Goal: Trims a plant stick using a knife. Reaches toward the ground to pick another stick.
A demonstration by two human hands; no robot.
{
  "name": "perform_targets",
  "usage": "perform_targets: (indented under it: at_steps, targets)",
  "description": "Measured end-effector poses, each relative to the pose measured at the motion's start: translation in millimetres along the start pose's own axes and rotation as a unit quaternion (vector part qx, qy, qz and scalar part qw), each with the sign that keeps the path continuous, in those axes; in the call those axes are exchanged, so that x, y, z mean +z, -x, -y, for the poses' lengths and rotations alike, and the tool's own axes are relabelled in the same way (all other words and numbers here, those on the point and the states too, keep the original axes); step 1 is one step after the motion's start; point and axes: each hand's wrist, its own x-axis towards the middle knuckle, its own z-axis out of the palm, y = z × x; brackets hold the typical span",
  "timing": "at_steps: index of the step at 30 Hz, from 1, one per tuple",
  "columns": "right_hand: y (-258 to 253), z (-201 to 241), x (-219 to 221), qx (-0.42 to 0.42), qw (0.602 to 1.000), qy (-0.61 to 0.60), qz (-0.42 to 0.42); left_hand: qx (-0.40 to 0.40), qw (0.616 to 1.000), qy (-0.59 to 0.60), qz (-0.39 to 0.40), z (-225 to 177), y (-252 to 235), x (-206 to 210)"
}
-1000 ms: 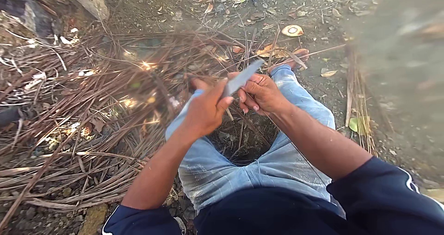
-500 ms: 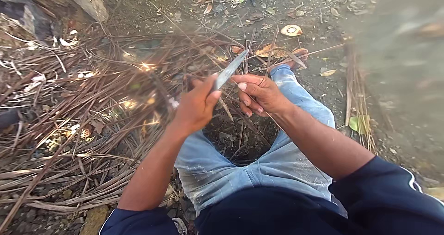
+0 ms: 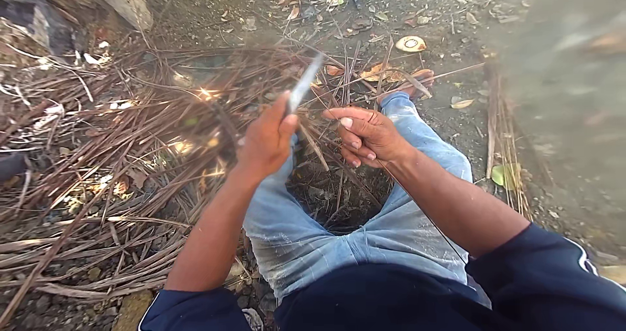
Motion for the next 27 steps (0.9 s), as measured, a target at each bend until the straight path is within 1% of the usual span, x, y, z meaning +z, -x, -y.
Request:
perform_targets:
  at_steps: [2,3,5,6,7,8,9,10,11,12,13,14,15,16,18,19,21,23,25,27]
  targets:
    - [1.4,-0.3,-4.8,-0.004,1.000,0.013,-0.003,0.006,0.999,-0.014,0.044,-2.8,2.6,-4.2]
    - [3.0,-0.9,-7.2,-0.008,1.000,0.016,-0.004,-0.015,0.998,-0.007,0.052,3.1,0.5,-9.6]
    - [7.0,-0.7,-7.3,-0.008,1.000,0.023,-0.009,-0.126,0.991,0.028,0.046,19.1,-5.5,-23.6]
    - [6.9,1.0,-5.6,-0.007,0.999,0.032,-0.016,-0.175,0.982,0.061,0.027,24.1,-7.4,-27.4]
    - [5.3,2.0,-4.2,-0.009,0.999,0.039,-0.023,-0.191,0.975,0.110,-0.002,23.6,-7.4,-27.3]
    - [3.3,0.5,-3.3,-0.013,0.999,0.041,-0.027,-0.171,0.968,0.182,-0.031,17.8,-5.2,-22.2]
    - [1.8,-3.5,-2.2,-0.018,0.999,0.037,-0.030,-0.142,0.947,0.284,-0.042,8.4,-0.9,-13.0]
    - [0.3,-7.2,-0.9,-0.022,0.999,0.030,-0.032,-0.126,0.903,0.409,-0.042,-3.3,4.3,-0.8]
    - [-1.1,-9.8,0.7,-0.027,0.999,0.021,-0.036,-0.132,0.832,0.538,-0.044,-16.0,8.4,12.3]
    - [-2.4,-10.9,2.6,-0.030,0.999,0.014,-0.040,-0.154,0.754,0.636,-0.050,-27.3,10.6,23.9]
    - [-4.2,-10.2,4.5,-0.033,0.998,0.009,-0.045,-0.181,0.699,0.690,-0.054,-35.1,11.7,32.6]
    - [-5.6,-9.5,5.5,-0.038,0.998,0.007,-0.047,-0.204,0.676,0.706,-0.064,-40.0,11.6,39.9]
    - [-6.3,-9.4,6.1,-0.042,0.998,0.007,-0.049,-0.217,0.679,0.697,-0.082,-43.0,10.9,46.1]
    - [-6.0,-9.6,7.2,-0.042,0.998,0.013,-0.053,-0.215,0.695,0.677,-0.109,-44.0,9.0,51.5]
    - [-3.4,-13.0,10.7,-0.024,0.997,0.042,-0.061,-0.171,0.757,0.612,-0.153,-43.4,4.8,58.1]
    - [-2.4,-14.4,12.3,-0.012,0.996,0.064,-0.063,-0.148,0.789,0.574,-0.162,-43.8,1.7,58.2]
    - [0.0,-17.3,12.1,0.010,0.993,0.098,-0.059,-0.127,0.832,0.515,-0.163,-43.3,-6.2,53.3]
    - [4.8,-19.3,7.3,0.024,0.989,0.133,-0.050,-0.131,0.853,0.476,-0.168,-36.9,-12.6,43.1]
    - [11.2,-21.4,0.8,0.033,0.982,0.182,-0.044,-0.147,0.858,0.451,-0.197,-24.3,-19.4,30.7]
    - [16.0,-23.6,-3.6,0.034,0.972,0.228,-0.040,-0.156,0.877,0.399,-0.217,-13.1,-22.9,21.7]
